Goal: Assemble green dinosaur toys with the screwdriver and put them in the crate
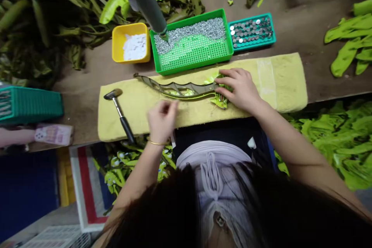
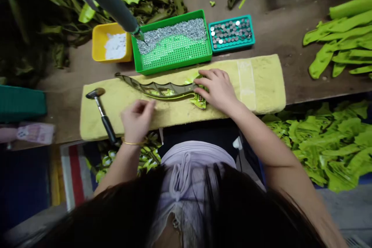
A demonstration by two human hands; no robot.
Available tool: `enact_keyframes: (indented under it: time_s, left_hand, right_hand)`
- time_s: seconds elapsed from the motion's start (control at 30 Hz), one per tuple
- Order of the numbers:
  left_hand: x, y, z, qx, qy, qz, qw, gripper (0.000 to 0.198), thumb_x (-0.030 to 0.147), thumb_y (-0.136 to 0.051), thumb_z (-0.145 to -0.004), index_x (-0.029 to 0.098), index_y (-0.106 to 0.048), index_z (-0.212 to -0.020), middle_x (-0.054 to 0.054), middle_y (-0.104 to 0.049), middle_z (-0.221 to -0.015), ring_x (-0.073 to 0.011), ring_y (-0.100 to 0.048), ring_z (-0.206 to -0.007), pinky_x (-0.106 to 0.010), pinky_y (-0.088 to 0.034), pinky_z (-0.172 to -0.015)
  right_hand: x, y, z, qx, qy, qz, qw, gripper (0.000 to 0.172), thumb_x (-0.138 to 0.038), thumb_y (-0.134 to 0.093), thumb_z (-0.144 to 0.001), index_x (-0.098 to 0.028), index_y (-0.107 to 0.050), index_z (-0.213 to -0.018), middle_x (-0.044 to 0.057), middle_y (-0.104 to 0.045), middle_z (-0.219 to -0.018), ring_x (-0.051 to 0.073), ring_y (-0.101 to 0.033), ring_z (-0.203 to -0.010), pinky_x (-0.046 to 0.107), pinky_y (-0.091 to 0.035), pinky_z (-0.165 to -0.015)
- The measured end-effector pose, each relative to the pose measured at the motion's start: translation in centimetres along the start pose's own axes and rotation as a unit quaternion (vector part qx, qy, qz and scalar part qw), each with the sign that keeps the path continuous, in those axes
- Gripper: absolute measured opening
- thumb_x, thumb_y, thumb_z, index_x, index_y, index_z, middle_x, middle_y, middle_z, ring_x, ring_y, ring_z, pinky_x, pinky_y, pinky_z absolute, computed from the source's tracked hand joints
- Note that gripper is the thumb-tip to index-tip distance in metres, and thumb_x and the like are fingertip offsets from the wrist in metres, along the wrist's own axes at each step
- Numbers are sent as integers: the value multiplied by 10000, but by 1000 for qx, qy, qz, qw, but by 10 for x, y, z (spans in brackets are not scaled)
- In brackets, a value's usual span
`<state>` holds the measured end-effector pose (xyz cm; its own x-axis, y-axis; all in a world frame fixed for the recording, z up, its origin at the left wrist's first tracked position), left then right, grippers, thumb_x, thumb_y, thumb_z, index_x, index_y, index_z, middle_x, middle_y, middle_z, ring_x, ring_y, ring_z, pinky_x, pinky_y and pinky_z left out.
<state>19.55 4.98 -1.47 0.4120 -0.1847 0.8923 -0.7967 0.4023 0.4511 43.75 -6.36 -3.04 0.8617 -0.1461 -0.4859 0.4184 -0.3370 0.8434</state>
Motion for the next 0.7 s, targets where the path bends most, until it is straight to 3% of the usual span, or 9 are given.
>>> enact_keyframes:
  time_s: [0.1,0.17,0.23,0.33,0.47,0.6,0.7]
  left_hand:
    - [20,-44,33,-90,-52,-20,994,274,400,-816,-690,202,-688,-831,8,-658,-700,-100,-532,-555,-256,-442,-558]
    - [29,-69,43,-116,-91,-17,989,274,348,-757,-758,194,-660,-964,-7,-682,-788,-89,-553,-558,-235,-461,-552]
    - [35,-82,41,-117,-117,-3,986,144,296,-656,-848,186,-642,-938,-14,-684,-798,-88,-581,-589,-216,-478,-567]
    - [40,-84,23,-100,-109,44,988,96,276,-623,-874,183,-643,-869,-19,-693,-808,-100,-622,-659,-220,-509,-630]
    - [45,-81,4,-118,-60,176,976,220,299,-713,-796,191,-629,-968,-31,-704,-905,-133,-673,-786,-242,-552,-695]
    - [41,-80,0,-84,-49,171,981,183,315,-724,-783,188,-647,-889,-21,-698,-839,-127,-663,-735,-248,-554,-691]
    - [34,-80,-2,-70,-19,159,985,186,346,-719,-789,190,-638,-850,1,-671,-745,-115,-621,-606,-242,-526,-587]
  right_hand:
    - [-1,0,-1,-7,-15,0,1000,300,-454,-592,-879,-283,-710,-1094,42,-644,-1302,309,-531,-1183,540,-397,-1003]
    - [-2,3,0,-14,-16,-5,1000,295,-445,-586,-881,-288,-705,-1100,43,-633,-1317,309,-522,-1198,551,-385,-1023]
    - [-5,10,2,-13,-10,-21,1000,261,-395,-568,-894,-292,-702,-1092,40,-614,-1342,307,-504,-1232,558,-369,-1048]
    - [-13,22,7,-17,22,-94,995,297,-281,-523,-899,-269,-658,-1164,63,-624,-1305,273,-521,-1222,516,-408,-1041]
    - [-25,23,14,-119,43,-197,972,542,-267,-576,-848,-173,-476,-1372,131,-617,-1273,243,-601,-1093,437,-508,-932]
    - [-33,24,22,-114,17,-168,979,604,-290,-602,-840,-188,-415,-1405,138,-589,-1283,275,-568,-1149,465,-485,-958]
    - [-37,27,33,-94,7,-89,992,566,-357,-669,-804,-186,-489,-1313,145,-595,-1218,319,-543,-1135,491,-460,-936]
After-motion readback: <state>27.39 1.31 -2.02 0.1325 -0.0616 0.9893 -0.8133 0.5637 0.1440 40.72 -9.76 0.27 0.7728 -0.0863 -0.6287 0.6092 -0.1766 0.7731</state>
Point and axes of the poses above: each hand's wrist, its own z-axis away from the middle knuckle, its own y-axis out of the back of the hand, x = y × z, the point moved 2 cm from there along -z, towards the middle knuckle
